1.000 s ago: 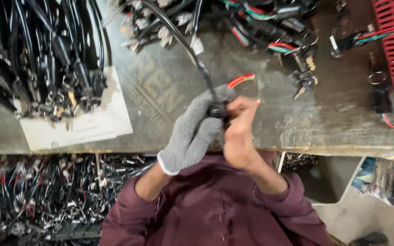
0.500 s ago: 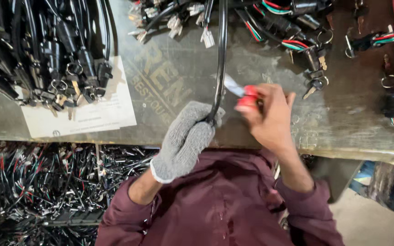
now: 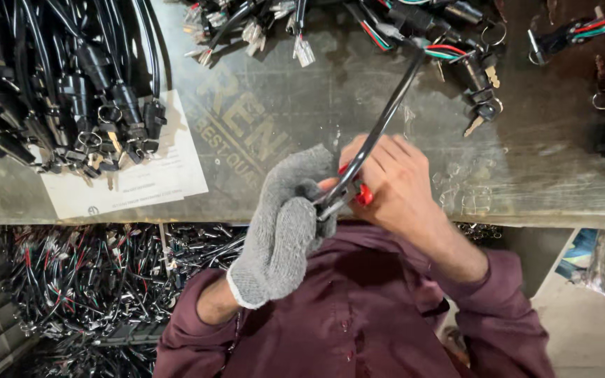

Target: The person strips the outer insulation from the end of a black cable using pliers, pulls the stripped section apart, and works the exposed wires and connector at the workbench. They handle the cable repeatedly, repositioning it and using pliers to separate and prepare the wire ends among piles of similar harnesses.

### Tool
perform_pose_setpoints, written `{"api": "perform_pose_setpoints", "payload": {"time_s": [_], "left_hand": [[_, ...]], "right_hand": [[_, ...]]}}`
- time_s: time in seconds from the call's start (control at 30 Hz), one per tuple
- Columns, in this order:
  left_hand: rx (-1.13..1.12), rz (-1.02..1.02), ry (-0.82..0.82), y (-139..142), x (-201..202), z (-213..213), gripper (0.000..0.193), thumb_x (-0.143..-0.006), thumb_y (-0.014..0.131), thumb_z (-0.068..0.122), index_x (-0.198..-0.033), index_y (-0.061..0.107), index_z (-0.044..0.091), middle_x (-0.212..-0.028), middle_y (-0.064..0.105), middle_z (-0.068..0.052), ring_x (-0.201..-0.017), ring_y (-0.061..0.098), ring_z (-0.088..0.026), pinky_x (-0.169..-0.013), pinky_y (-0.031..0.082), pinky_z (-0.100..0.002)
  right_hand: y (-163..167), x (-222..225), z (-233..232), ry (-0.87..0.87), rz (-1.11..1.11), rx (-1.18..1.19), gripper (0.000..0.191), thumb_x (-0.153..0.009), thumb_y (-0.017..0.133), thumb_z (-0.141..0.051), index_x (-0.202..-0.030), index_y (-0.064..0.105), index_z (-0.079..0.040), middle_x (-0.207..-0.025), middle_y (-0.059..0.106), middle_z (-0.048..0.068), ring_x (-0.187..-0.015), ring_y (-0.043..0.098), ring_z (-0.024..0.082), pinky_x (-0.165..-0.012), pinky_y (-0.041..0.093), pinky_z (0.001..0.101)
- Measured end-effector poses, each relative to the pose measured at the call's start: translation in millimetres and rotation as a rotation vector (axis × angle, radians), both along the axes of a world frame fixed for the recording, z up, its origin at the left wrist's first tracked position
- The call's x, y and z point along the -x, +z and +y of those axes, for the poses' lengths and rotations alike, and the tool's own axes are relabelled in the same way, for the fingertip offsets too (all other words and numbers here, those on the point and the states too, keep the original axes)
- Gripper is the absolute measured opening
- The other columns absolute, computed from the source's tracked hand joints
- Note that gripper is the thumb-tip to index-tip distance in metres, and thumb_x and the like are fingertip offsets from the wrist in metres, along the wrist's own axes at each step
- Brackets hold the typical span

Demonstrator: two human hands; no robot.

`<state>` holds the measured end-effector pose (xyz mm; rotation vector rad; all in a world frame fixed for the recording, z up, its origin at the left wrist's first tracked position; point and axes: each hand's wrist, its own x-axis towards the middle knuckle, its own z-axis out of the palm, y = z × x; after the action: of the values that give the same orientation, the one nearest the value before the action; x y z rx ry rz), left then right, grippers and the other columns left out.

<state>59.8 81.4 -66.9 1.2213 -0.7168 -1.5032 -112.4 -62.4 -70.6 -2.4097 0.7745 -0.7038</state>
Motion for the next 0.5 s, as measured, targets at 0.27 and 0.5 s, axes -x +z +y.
{"api": "perform_pose_setpoints", "payload": {"time_s": [0.27, 0.5], "left_hand": [[0.038, 0.464, -0.372, 40, -29, -27, 0.095, -0.09, 0.067, 0.005, -0.164, 0.009, 0.011, -0.113, 0.053, -0.003, -0.072, 0.043, -0.006, -0.066, 0.041, -0.023], [0.4, -0.834, -0.118, 25, -11, -30, 0.071, -0.091, 0.08, 0.01, -0.151, 0.043, 0.001, -0.125, 0.067, -0.018, -0.11, 0.07, -0.034, -0.094, 0.056, -0.039]], "right_hand": [[-19, 2, -11, 0.035, 0.09, 0.01, 0.034, -0.074, 0.087, -0.023, -0.085, 0.059, -0.01, -0.086, 0.064, 0.006, -0.083, 0.064, 0.028, -0.061, 0.046, 0.04], [-16, 5, 6, -0.018, 0.03, -0.055, 0.039, -0.068, 0.077, -0.013, -0.103, 0.061, -0.008, -0.101, 0.064, 0.009, -0.097, 0.064, 0.029, -0.071, 0.051, 0.0401]]}}
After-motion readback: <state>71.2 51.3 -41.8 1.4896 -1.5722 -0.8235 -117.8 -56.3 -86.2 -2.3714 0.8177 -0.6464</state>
